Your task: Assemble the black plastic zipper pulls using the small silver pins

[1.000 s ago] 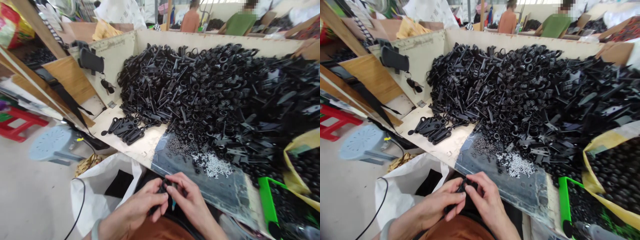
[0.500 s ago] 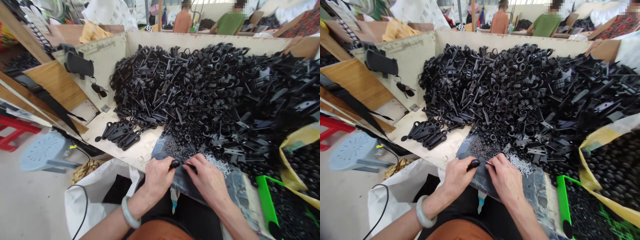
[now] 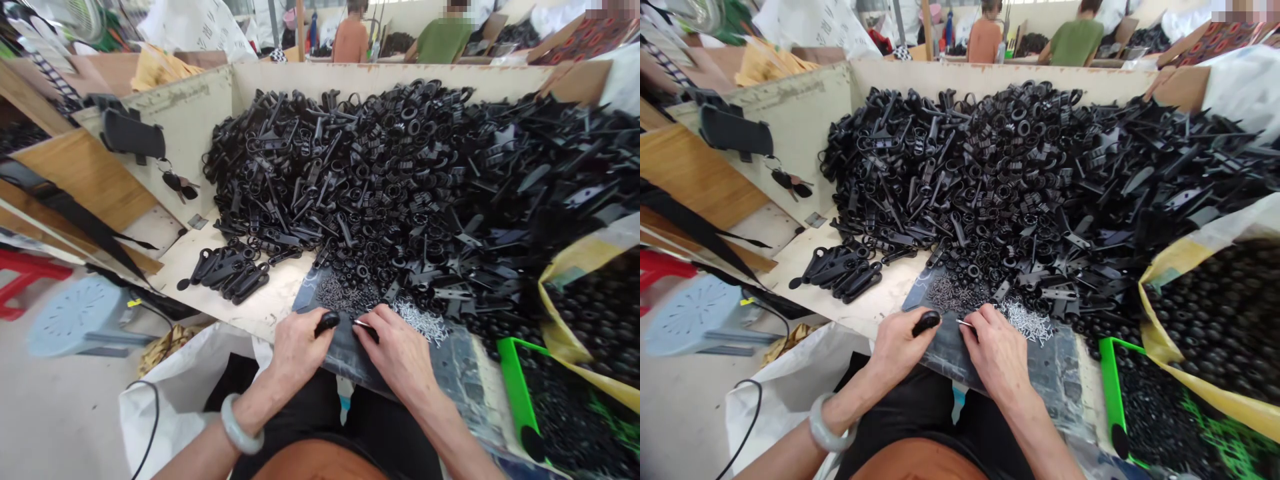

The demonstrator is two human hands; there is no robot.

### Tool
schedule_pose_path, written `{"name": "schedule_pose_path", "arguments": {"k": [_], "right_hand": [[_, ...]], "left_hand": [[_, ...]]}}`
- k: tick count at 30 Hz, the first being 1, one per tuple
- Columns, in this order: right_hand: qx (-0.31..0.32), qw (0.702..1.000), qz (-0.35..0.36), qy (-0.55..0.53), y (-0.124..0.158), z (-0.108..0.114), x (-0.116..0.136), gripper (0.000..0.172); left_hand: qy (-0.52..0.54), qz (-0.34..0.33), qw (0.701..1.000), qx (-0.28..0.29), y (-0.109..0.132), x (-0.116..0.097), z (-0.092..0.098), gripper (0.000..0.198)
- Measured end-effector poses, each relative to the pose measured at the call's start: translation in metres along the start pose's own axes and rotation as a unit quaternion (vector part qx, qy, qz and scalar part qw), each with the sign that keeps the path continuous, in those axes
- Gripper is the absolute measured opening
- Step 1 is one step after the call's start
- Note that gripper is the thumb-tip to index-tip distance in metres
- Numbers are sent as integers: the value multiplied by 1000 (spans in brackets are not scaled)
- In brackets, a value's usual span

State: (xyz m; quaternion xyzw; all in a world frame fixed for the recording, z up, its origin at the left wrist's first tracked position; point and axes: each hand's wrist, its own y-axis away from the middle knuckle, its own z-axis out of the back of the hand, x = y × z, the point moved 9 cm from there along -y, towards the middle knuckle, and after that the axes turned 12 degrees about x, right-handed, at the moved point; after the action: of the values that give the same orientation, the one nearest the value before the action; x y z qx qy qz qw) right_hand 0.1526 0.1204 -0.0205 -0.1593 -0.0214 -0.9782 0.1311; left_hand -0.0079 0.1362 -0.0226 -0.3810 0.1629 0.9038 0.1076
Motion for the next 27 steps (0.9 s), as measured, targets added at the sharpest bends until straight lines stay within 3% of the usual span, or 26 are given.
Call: {"name": "schedule_pose_path", "arguments": {"k": [3, 7, 11, 15, 18, 27], "right_hand": [[-7, 1000, -3, -20, 0, 2, -1, 20], [-17, 991, 24, -129, 6, 17, 5, 18], [-5, 966, 114, -234, 15, 35, 29, 16], [-4, 961, 164, -222, 20, 44, 49, 17], [-6, 963, 185, -197, 21, 47, 56, 18], [-9, 958, 264, -115, 32, 49, 72, 20]], "left_hand": [[196, 33, 980, -28, 13, 12, 9, 22], [391, 65, 917, -31, 29, 20, 2, 26], [482, 99, 870, 14, 40, 18, -14, 36], [520, 123, 844, 45, 47, 16, -21, 44], [528, 130, 837, 60, 51, 16, -23, 45], [484, 110, 866, 52, 57, 23, -24, 29]]}}
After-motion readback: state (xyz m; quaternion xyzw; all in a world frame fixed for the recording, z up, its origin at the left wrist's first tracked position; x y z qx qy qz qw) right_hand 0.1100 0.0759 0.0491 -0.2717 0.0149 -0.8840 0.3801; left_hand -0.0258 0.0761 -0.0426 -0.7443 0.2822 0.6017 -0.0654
